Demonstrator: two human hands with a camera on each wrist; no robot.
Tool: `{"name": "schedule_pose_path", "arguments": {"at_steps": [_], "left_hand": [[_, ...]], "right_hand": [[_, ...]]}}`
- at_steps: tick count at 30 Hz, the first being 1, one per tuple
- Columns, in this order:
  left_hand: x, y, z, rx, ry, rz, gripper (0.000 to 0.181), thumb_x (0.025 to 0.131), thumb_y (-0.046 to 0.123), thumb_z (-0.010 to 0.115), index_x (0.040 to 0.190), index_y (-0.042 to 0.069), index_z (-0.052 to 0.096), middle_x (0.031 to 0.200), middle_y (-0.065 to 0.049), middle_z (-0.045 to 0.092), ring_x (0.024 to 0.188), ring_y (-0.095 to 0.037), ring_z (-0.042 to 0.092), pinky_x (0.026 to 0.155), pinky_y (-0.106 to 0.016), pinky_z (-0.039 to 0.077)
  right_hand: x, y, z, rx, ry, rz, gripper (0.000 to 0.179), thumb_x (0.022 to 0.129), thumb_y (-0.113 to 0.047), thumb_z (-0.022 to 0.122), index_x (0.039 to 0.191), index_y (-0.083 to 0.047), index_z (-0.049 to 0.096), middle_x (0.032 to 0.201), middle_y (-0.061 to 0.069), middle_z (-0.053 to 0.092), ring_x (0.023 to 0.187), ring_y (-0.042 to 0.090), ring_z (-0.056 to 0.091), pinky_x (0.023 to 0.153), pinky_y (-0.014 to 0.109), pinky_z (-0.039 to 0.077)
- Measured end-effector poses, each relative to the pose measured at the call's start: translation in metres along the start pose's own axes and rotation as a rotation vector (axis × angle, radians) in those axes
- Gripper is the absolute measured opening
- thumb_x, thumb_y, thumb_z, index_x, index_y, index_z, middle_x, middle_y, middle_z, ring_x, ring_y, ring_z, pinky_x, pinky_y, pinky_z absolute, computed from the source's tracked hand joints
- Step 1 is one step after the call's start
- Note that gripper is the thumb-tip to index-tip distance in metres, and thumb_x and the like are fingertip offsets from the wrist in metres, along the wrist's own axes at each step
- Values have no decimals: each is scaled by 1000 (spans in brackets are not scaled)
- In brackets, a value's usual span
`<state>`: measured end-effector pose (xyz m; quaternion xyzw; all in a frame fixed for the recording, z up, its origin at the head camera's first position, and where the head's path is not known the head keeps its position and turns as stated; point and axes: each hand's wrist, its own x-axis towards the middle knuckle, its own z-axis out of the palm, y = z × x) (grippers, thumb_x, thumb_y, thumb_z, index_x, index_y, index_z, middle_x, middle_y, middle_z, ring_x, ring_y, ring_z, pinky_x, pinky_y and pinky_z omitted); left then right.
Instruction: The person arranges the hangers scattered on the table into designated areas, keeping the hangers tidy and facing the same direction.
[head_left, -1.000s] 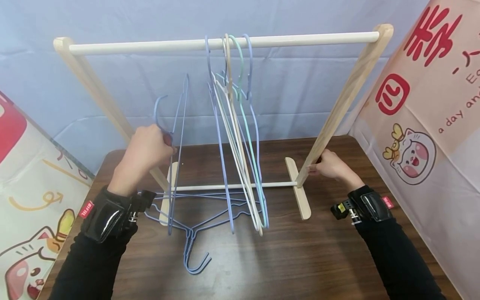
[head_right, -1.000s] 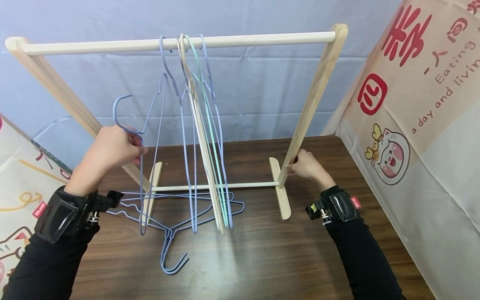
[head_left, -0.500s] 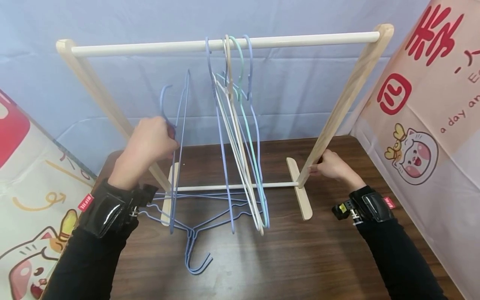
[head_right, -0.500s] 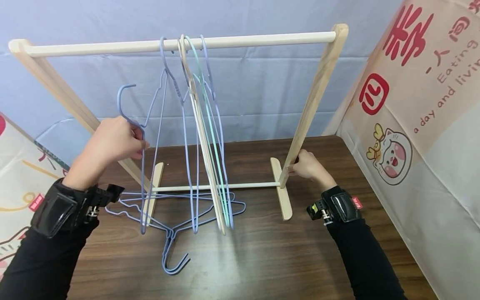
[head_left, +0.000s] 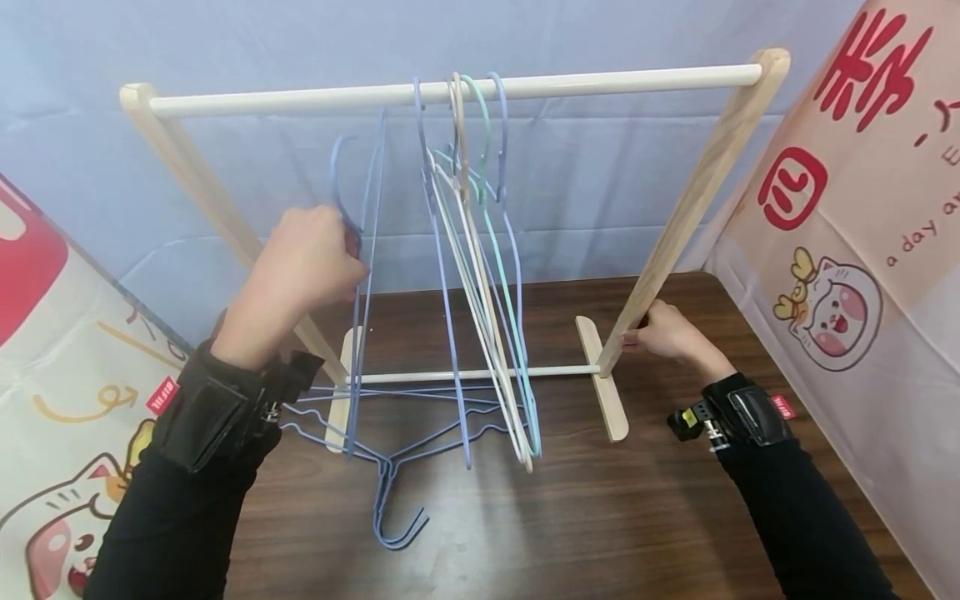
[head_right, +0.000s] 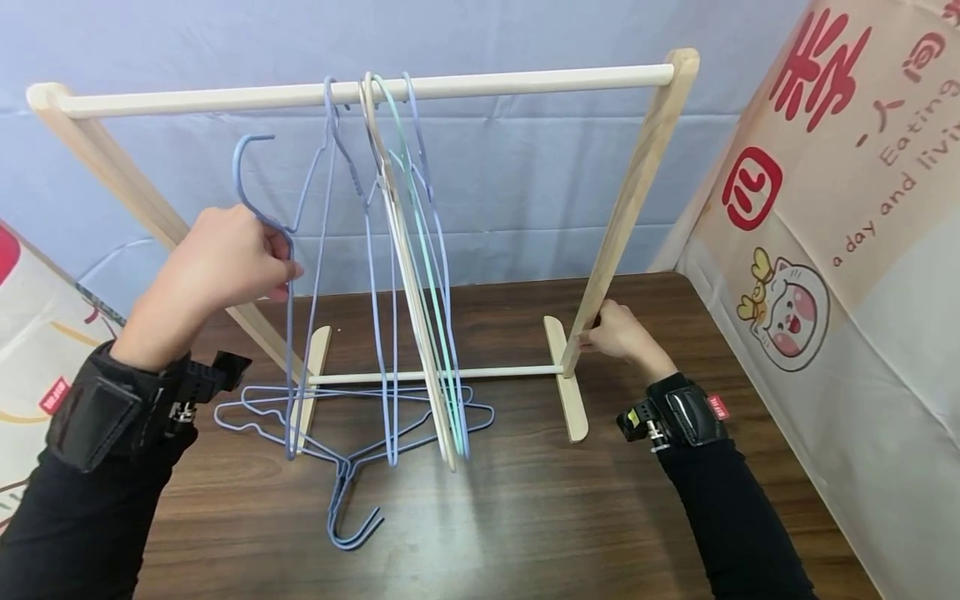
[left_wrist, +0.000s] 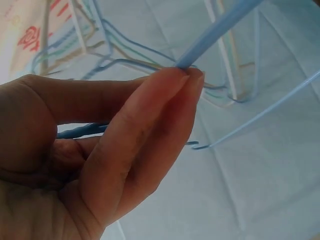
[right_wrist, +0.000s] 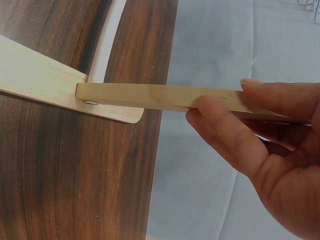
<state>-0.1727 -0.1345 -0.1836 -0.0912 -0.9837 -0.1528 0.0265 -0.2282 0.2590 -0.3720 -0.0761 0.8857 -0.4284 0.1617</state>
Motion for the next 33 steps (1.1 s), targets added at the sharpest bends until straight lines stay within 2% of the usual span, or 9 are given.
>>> {"name": "schedule_pose_path", "arguments": {"at_steps": [6, 10, 18, 33], "left_hand": [[2, 14, -8, 32, 28, 40, 22, 66, 1, 49, 46, 9, 47, 43, 0, 48, 52, -23, 47, 46, -30, 30], [3, 21, -14, 39, 23, 44, 22, 66, 0, 49, 46, 9, 51, 44, 0, 53, 53, -23, 50, 47, -30, 32], [11, 38, -24, 65, -37, 10, 17, 66, 0, 47, 55, 6, 58, 50, -2, 60, 58, -26, 55, 51, -30, 36], [25, 50, -22, -35, -94, -14, 11, 71, -1, 48, 69, 3, 58, 62, -5, 64, 60, -21, 63, 60, -32, 44]], "right_hand": [[0, -1, 0, 13, -1, 2, 37, 87, 6, 51, 117, 25, 37, 107, 41, 50, 93, 43, 59, 70, 31, 52], [0, -1, 0, 14, 0, 3, 37, 87, 6, 51, 116, 25, 37, 106, 41, 50, 93, 43, 59, 70, 30, 52], [0, -1, 0, 10, 0, 5, 37, 88, 6, 51, 116, 25, 37, 107, 41, 50, 93, 43, 59, 69, 30, 52], [0, 2, 0, 3, -2, -16, 34, 88, 6, 51, 114, 24, 39, 105, 41, 51, 94, 45, 58, 69, 31, 52]]}}
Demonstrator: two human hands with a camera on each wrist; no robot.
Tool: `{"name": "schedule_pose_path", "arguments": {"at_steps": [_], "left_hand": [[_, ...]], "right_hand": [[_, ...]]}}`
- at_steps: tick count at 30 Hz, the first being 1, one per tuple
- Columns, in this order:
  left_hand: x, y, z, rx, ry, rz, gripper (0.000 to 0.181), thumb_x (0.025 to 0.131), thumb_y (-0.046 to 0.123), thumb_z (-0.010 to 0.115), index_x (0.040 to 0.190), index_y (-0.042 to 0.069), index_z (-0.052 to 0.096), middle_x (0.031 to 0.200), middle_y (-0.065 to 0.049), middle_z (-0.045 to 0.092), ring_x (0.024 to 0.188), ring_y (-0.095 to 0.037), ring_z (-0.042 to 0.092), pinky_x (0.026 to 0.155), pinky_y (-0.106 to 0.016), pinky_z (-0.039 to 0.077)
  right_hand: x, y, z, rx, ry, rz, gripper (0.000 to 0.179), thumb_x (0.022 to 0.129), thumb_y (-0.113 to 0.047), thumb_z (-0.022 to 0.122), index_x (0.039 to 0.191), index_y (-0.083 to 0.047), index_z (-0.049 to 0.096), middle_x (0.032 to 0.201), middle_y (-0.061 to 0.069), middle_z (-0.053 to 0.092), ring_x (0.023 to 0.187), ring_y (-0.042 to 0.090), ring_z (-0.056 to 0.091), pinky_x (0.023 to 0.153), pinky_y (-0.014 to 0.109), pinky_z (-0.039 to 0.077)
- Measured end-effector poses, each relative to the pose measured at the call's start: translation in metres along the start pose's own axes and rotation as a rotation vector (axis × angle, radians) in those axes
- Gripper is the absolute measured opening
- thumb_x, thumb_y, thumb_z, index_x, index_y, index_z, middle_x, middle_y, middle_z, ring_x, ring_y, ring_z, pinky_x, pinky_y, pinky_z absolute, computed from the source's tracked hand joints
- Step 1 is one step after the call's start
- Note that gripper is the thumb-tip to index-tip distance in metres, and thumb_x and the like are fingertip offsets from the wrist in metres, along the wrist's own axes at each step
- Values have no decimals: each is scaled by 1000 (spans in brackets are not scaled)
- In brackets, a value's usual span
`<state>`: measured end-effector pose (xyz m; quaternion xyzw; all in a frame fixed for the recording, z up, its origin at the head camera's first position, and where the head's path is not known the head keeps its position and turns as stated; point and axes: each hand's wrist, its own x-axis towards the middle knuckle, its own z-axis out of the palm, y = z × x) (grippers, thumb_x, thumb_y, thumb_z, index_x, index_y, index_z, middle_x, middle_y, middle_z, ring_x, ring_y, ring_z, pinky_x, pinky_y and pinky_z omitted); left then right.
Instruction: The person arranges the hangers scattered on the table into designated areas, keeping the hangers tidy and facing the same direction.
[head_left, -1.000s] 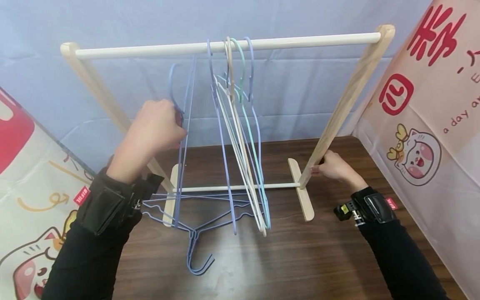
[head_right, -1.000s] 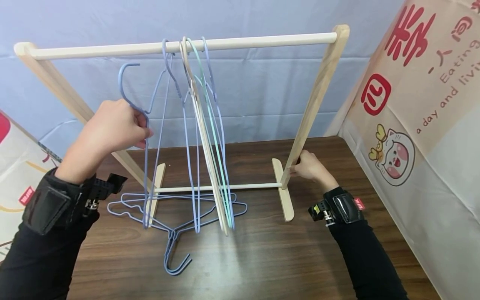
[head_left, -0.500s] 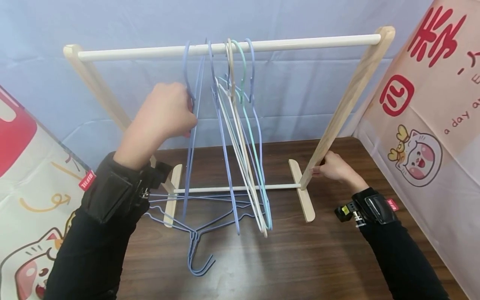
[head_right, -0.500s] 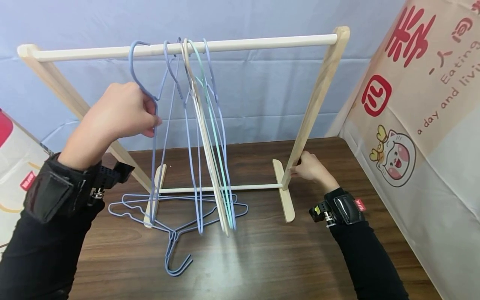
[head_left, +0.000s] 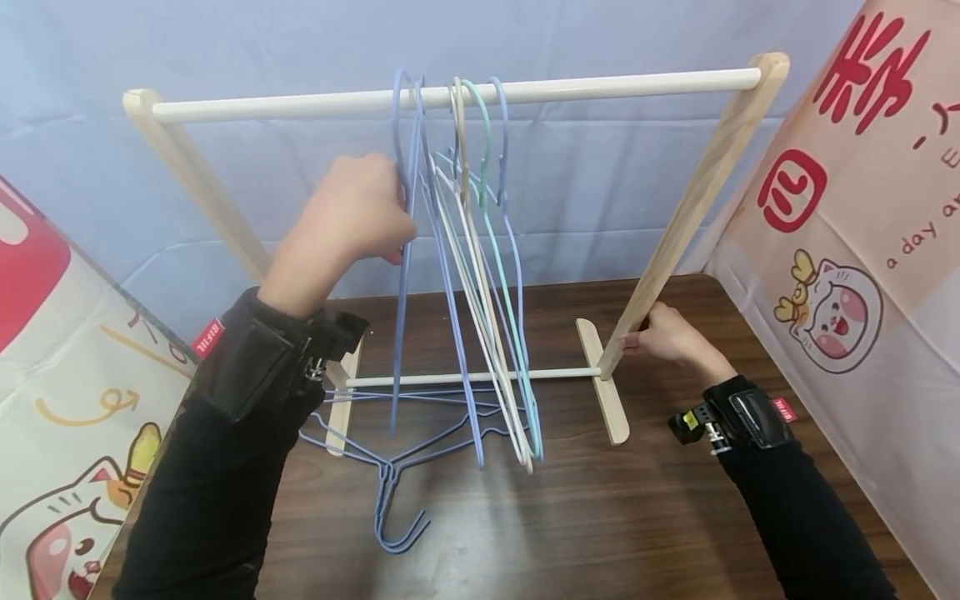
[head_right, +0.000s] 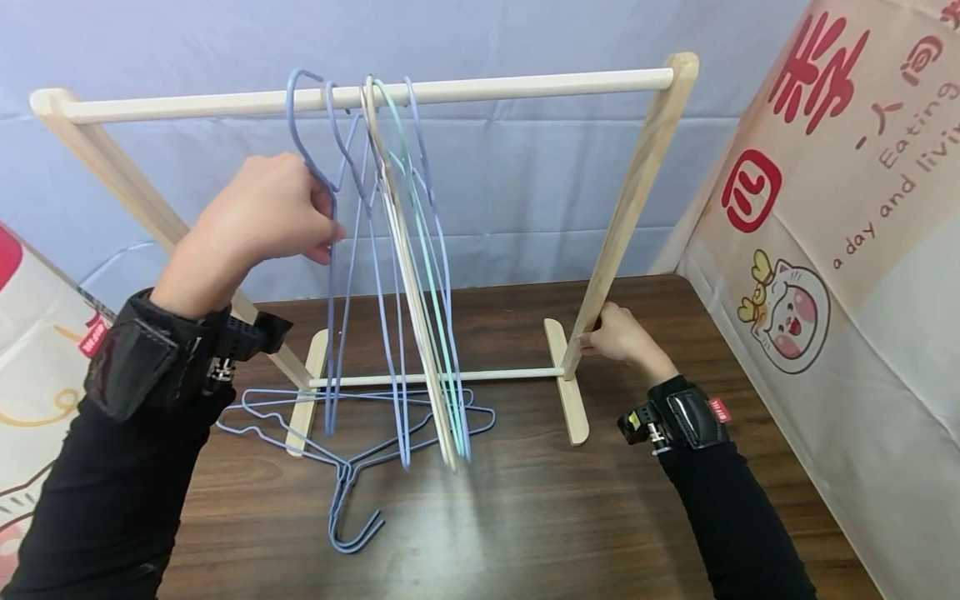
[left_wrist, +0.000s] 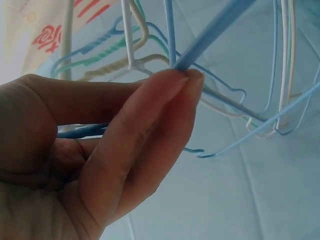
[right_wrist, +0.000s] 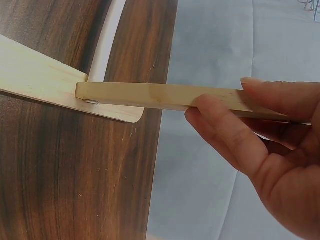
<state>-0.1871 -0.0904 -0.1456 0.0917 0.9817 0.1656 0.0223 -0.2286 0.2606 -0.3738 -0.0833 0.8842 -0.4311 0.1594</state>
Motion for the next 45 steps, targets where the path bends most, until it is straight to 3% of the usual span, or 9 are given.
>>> {"name": "schedule_pose_path", "arguments": {"at_steps": [12, 29, 35, 45], "left_hand": [[5, 1, 6, -3, -9, -13, 15, 72, -1, 45, 73, 2, 60, 60, -5, 64, 61, -21, 64, 59, -30, 43], [6, 4, 12, -69, -25, -21, 12, 73, -1, 47, 80, 3, 55, 71, -7, 66, 62, -17, 65, 57, -28, 44], [6, 5, 14, -99, -62, -26, 9, 75, -2, 47, 80, 2, 53, 72, -9, 65, 59, -14, 65, 53, -26, 42], [5, 5, 15, -75, -71, -45, 12, 73, -4, 45, 80, 2, 53, 71, -8, 66, 62, -16, 66, 53, -26, 41]], "right_hand": [[0, -3, 1, 37, -3, 18, 37, 88, 7, 51, 116, 24, 36, 108, 42, 47, 95, 46, 57, 71, 30, 52], [1, -2, 1, 24, -4, 16, 36, 88, 7, 51, 116, 24, 36, 106, 41, 48, 93, 44, 59, 70, 30, 52], [0, -2, 1, 4, -5, 12, 36, 88, 6, 52, 115, 24, 38, 105, 40, 50, 93, 43, 59, 70, 30, 52], [1, -2, 2, 0, 5, 3, 36, 87, 6, 52, 115, 24, 38, 105, 41, 50, 93, 45, 58, 69, 30, 52]]}}
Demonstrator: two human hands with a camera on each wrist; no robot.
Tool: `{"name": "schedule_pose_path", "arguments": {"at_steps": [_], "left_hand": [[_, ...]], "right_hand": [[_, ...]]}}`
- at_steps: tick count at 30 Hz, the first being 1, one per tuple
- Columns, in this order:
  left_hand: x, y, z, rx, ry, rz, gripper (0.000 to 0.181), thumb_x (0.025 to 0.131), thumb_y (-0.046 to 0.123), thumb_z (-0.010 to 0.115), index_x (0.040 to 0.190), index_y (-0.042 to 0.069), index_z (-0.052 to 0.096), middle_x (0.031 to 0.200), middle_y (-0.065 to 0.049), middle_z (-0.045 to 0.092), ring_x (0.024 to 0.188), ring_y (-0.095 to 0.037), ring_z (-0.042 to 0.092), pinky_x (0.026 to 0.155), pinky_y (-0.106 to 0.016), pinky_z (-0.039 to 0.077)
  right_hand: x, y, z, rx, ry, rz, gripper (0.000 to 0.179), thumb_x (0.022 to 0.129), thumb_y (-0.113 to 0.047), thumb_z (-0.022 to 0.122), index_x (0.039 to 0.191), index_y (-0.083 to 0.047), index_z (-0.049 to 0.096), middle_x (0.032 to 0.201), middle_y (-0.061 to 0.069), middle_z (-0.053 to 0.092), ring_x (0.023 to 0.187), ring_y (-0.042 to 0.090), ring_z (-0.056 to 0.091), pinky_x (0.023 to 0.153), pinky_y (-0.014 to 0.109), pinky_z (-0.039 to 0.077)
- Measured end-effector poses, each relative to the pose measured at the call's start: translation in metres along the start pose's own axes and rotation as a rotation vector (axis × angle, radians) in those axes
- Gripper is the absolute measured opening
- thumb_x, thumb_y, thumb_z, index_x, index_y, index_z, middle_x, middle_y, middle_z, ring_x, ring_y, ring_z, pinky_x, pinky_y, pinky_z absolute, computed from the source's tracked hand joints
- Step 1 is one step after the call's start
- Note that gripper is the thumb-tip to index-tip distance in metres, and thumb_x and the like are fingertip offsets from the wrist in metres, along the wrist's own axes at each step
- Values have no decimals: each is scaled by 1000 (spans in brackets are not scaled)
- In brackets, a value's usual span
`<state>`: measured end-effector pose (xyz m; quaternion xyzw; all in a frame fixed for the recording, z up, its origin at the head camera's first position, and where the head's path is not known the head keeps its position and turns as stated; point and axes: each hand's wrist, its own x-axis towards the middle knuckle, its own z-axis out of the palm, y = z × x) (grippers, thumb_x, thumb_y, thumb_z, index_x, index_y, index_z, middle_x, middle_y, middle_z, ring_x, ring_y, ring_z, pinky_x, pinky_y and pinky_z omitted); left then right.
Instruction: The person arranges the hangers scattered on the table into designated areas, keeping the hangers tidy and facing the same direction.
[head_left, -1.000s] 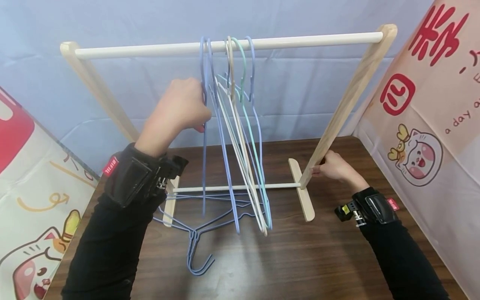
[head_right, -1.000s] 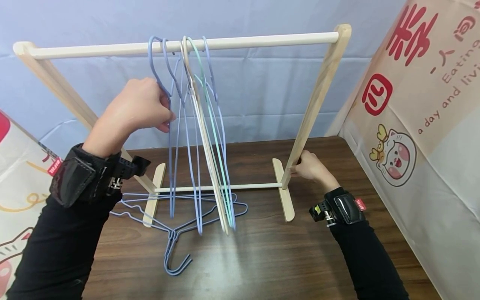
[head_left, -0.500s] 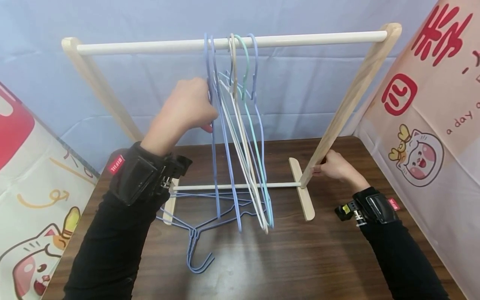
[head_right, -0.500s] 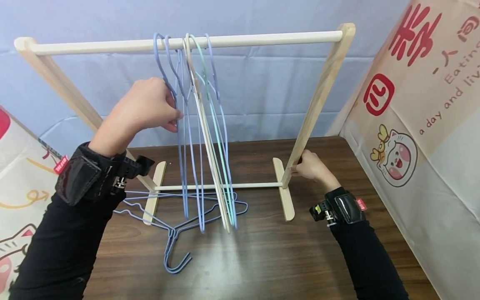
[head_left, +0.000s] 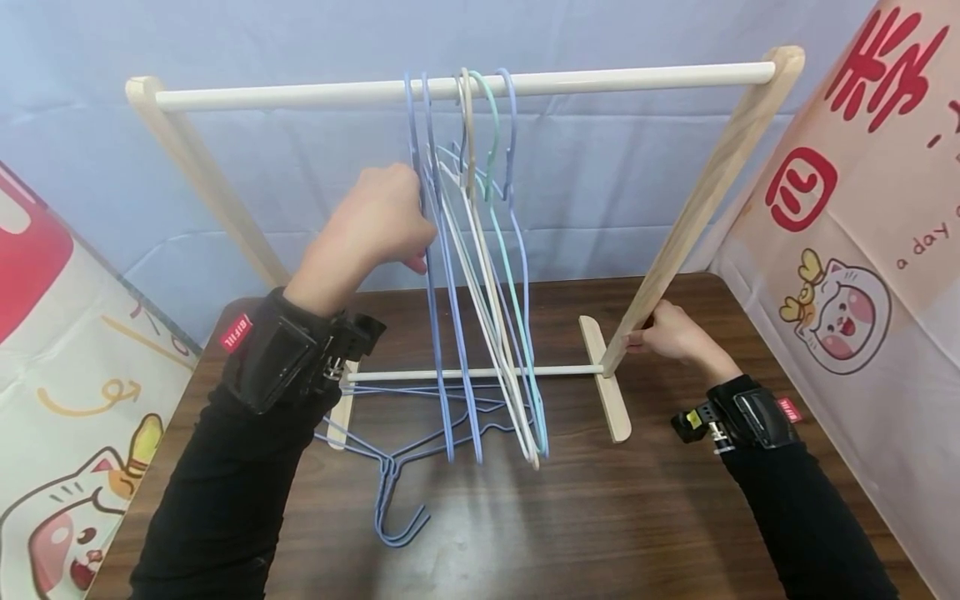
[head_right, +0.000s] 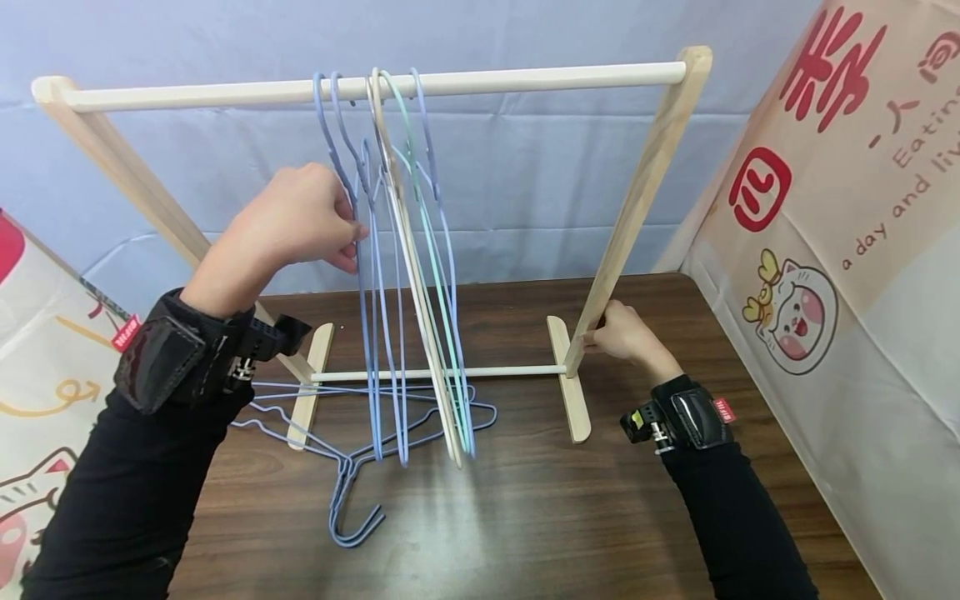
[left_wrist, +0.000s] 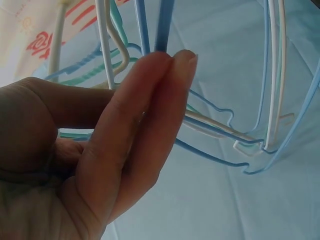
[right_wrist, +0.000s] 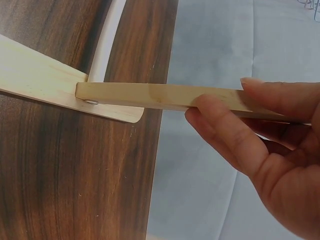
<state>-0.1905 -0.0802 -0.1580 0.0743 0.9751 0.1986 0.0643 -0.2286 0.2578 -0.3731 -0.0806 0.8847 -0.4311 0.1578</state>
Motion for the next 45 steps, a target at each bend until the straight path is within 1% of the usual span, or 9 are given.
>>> {"name": "schedule_pose_path", "arguments": {"at_steps": [11, 15, 25, 32, 34, 36, 38, 40, 45], "left_hand": [[-2, -1, 0, 1, 5, 3, 12, 74, -3, 43, 76, 3, 54, 69, -7, 66, 61, -16, 66, 54, -27, 40], [-3, -3, 1, -9, -2, -6, 16, 77, -3, 41, 77, 2, 56, 69, -7, 66, 64, -17, 66, 63, -30, 44], [-2, -12, 5, -47, -21, -30, 18, 75, -7, 38, 64, 5, 45, 74, -10, 66, 63, -16, 66, 61, -29, 43], [3, -28, 14, -46, -17, -40, 20, 73, -5, 37, 62, 4, 51, 68, -8, 66, 62, -16, 66, 48, -25, 36], [4, -35, 18, -48, -16, -45, 21, 73, -5, 36, 64, 3, 54, 66, -7, 66, 63, -17, 66, 49, -25, 35], [5, -42, 23, -59, -24, -49, 21, 75, -3, 37, 67, 1, 56, 66, -7, 66, 63, -17, 66, 55, -27, 40], [5, -50, 28, -83, -41, -54, 21, 79, -1, 38, 70, 0, 56, 68, -8, 66, 62, -17, 66, 68, -31, 45], [5, -58, 33, -121, -61, -64, 19, 83, 1, 39, 72, -1, 55, 72, -11, 65, 60, -17, 67, 82, -37, 44], [6, -75, 47, -159, -99, -100, 18, 88, 4, 43, 74, -1, 53, 76, -13, 64, 58, -16, 66, 80, -37, 47]], "right_hand": [[0, -1, 0, 25, -9, 6, 36, 88, 8, 50, 115, 25, 36, 106, 42, 48, 93, 45, 58, 69, 29, 52], [0, -2, 1, 52, -14, 14, 39, 88, 8, 49, 118, 26, 32, 108, 43, 46, 93, 45, 58, 69, 28, 52], [-1, 1, 0, 52, -20, 5, 37, 88, 8, 46, 118, 26, 33, 109, 43, 46, 95, 46, 57, 71, 30, 51], [-1, 1, 0, 50, -18, 8, 36, 88, 8, 47, 117, 26, 33, 108, 43, 47, 95, 45, 57, 70, 30, 52], [-1, 1, 0, 44, -16, 10, 36, 88, 8, 47, 117, 26, 34, 108, 43, 47, 95, 45, 57, 70, 30, 52], [-1, 1, 0, 41, -16, 10, 35, 88, 8, 46, 117, 26, 35, 108, 43, 47, 95, 46, 57, 70, 30, 52], [-1, 1, -1, 45, -18, 9, 36, 88, 9, 46, 117, 26, 34, 108, 43, 47, 95, 46, 57, 70, 30, 52], [-1, 1, 0, 51, -19, 8, 36, 88, 9, 45, 118, 26, 33, 108, 43, 46, 95, 46, 56, 70, 30, 52], [-1, 0, 0, 57, -13, 11, 37, 88, 9, 47, 118, 25, 33, 108, 43, 46, 94, 46, 57, 70, 29, 52]]}}
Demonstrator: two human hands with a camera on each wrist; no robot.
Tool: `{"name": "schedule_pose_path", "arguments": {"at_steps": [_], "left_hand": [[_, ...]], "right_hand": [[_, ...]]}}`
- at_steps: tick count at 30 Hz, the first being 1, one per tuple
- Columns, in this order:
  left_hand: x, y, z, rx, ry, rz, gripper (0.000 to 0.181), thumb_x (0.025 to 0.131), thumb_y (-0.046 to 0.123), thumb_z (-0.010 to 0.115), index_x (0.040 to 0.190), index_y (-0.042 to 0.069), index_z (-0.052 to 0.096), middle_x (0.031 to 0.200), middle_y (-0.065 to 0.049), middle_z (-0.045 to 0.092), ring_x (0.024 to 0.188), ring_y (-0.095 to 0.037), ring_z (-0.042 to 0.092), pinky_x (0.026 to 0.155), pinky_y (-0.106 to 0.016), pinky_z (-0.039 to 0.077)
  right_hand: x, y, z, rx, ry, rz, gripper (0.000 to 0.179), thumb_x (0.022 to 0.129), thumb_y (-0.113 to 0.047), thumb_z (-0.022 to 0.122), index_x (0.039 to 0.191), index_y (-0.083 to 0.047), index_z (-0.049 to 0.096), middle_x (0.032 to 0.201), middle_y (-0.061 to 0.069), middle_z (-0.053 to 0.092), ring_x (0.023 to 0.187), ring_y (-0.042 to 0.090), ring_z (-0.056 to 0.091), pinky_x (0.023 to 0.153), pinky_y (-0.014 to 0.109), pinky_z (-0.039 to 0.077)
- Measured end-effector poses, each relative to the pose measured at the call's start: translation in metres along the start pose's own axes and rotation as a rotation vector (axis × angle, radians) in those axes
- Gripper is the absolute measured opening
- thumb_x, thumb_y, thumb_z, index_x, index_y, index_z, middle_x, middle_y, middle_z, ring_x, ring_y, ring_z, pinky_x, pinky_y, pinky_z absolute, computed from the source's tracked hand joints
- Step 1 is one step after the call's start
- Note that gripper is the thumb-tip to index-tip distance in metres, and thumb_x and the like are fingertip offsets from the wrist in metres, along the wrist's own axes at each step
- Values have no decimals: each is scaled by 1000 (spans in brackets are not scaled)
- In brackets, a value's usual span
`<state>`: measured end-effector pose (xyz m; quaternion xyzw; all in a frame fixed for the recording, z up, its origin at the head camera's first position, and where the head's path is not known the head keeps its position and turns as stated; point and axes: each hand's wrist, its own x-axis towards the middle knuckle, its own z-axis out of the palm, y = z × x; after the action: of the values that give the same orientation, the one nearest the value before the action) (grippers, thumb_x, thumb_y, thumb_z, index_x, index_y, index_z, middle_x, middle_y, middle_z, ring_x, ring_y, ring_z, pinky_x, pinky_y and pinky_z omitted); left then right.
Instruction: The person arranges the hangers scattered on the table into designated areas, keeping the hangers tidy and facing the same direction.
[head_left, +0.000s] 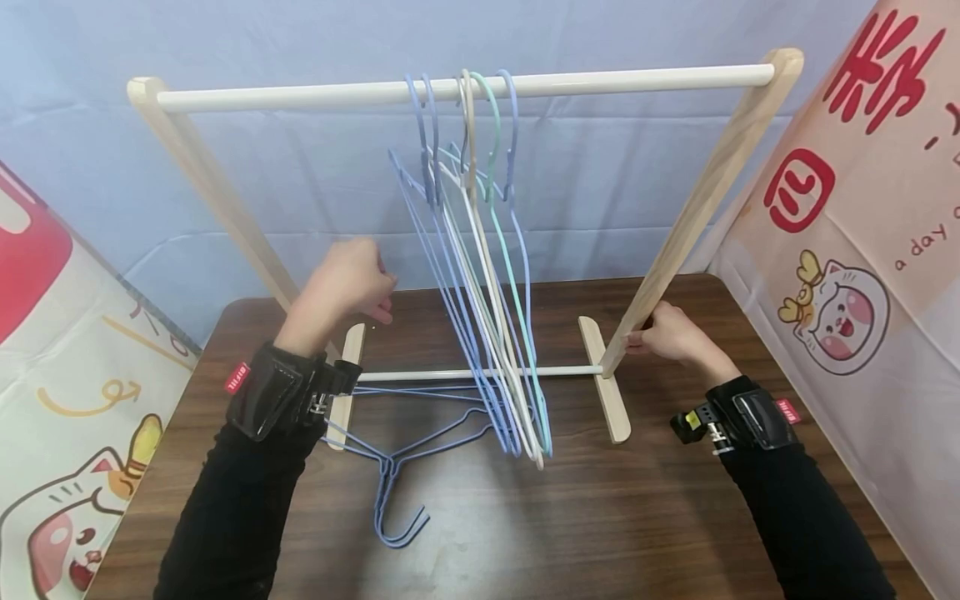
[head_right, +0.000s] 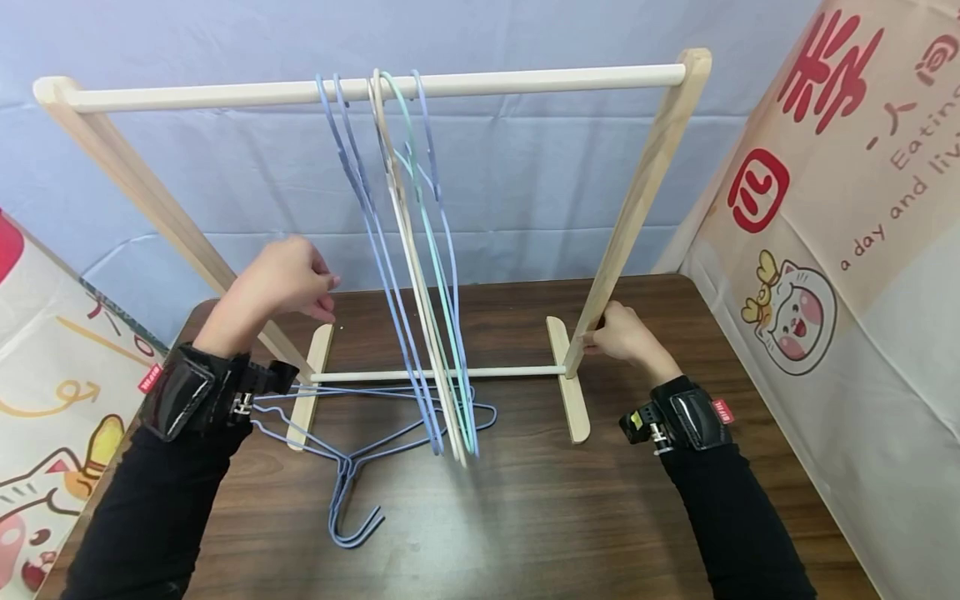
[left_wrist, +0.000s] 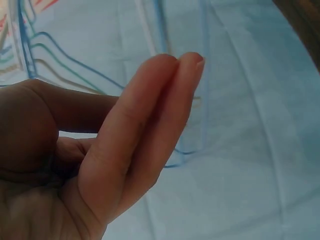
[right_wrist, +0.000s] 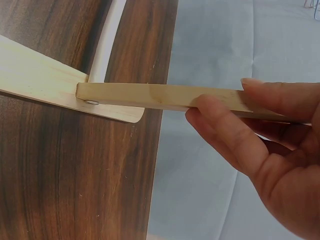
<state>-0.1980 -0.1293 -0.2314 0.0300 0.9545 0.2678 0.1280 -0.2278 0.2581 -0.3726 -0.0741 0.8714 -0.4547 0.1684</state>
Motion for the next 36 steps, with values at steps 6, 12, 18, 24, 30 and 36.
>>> {"name": "schedule_pose_path", "arguments": {"at_steps": [6, 12, 18, 24, 30, 36], "left_hand": [[9, -20, 13, 29, -48, -36, 17, 91, 9, 50, 84, -4, 58, 73, -10, 66, 60, -15, 66, 93, -45, 37], [16, -39, 25, 30, -85, -47, 16, 89, 9, 54, 88, -5, 61, 69, -10, 66, 60, -17, 66, 89, -44, 41], [20, -55, 40, 9, -120, -78, 18, 88, 9, 56, 93, -7, 64, 64, -9, 64, 56, -15, 64, 64, -30, 52], [20, -75, 58, -27, -114, -79, 21, 86, 6, 57, 99, -9, 62, 64, -11, 63, 55, -14, 62, 56, -26, 51], [18, -94, 77, 0, -108, -76, 12, 82, 6, 58, 87, -3, 65, 65, -7, 62, 54, -13, 60, 58, -26, 50], [18, -117, 100, 61, -125, -4, 9, 73, 2, 57, 73, 4, 66, 53, -1, 57, 50, -15, 54, 50, -26, 42]], "right_hand": [[0, -1, -1, -3, 2, 2, 38, 88, 9, 47, 118, 25, 33, 108, 43, 47, 94, 45, 58, 70, 29, 52], [0, 0, -1, -5, 0, 4, 37, 88, 9, 47, 118, 25, 33, 108, 43, 47, 92, 44, 59, 70, 31, 52], [0, 0, -2, -14, -4, 6, 37, 88, 8, 48, 118, 25, 33, 108, 42, 48, 93, 44, 59, 70, 30, 52], [-1, -2, -2, -28, -4, 7, 36, 88, 7, 48, 117, 24, 35, 107, 42, 49, 94, 44, 58, 70, 30, 52], [-1, -1, -2, -28, -7, 8, 36, 88, 7, 48, 117, 24, 35, 107, 42, 48, 95, 45, 57, 70, 30, 52], [-1, 1, -2, -36, -4, 3, 34, 88, 7, 49, 115, 24, 37, 106, 41, 49, 94, 44, 58, 70, 30, 52]]}}
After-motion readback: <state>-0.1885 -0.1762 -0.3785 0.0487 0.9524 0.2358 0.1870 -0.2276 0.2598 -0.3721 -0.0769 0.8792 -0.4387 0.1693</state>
